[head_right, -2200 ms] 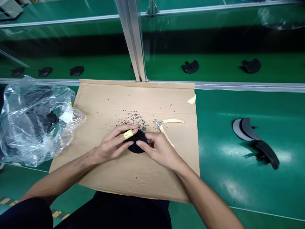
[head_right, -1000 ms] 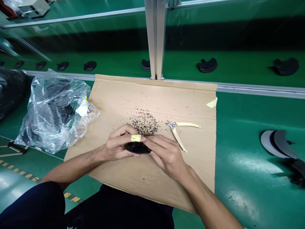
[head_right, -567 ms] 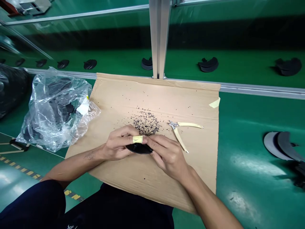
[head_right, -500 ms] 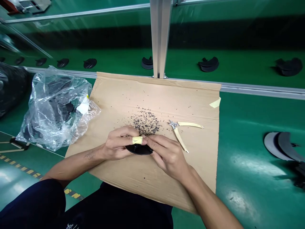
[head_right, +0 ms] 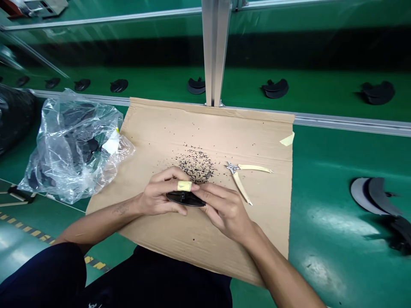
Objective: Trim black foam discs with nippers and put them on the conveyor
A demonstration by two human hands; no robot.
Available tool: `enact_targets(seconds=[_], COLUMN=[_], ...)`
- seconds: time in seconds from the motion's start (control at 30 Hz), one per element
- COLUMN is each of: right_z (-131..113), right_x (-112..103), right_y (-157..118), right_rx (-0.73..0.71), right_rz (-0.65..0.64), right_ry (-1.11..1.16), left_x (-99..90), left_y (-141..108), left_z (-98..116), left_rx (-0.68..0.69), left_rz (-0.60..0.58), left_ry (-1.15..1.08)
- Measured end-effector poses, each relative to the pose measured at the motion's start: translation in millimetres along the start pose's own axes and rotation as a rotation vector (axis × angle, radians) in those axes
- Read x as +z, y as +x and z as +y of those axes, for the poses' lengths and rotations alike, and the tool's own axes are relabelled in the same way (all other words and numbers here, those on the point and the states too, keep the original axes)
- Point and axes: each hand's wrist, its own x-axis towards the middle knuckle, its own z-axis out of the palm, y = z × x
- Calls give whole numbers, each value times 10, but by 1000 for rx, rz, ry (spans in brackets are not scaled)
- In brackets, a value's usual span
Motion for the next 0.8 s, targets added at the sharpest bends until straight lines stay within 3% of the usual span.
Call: enact_targets(seconds=[0.1,0.17,0.33,0.47,0.57,0.7,0.8], right_z=[-25,-39,26,105,76,-34,-99], right_x=[-77,-212,-628,-711,-639,-512,-430], right_y=[52,81,36,-18,16,93,119], right_rx=[15,63,396,529,491,285,204], right_rz=[-12,-67,-156,-190,-126,-21,-40], right_ry=[-9,-138,-738,-875,-765,-588,-439], left_x=[2,5,-2,2,15,12,-6], left_y=[-11,-24,-31,-19,-21,-30,-33], left_z=[-8,-23,-85,-98,-88,-95,-113], left_rx=[-30,-57,-89,-97,-121,-116,-100], left_rz=[-4,17,89,84,86,79,60], left_ry=[5,26,147,180,212,212,213])
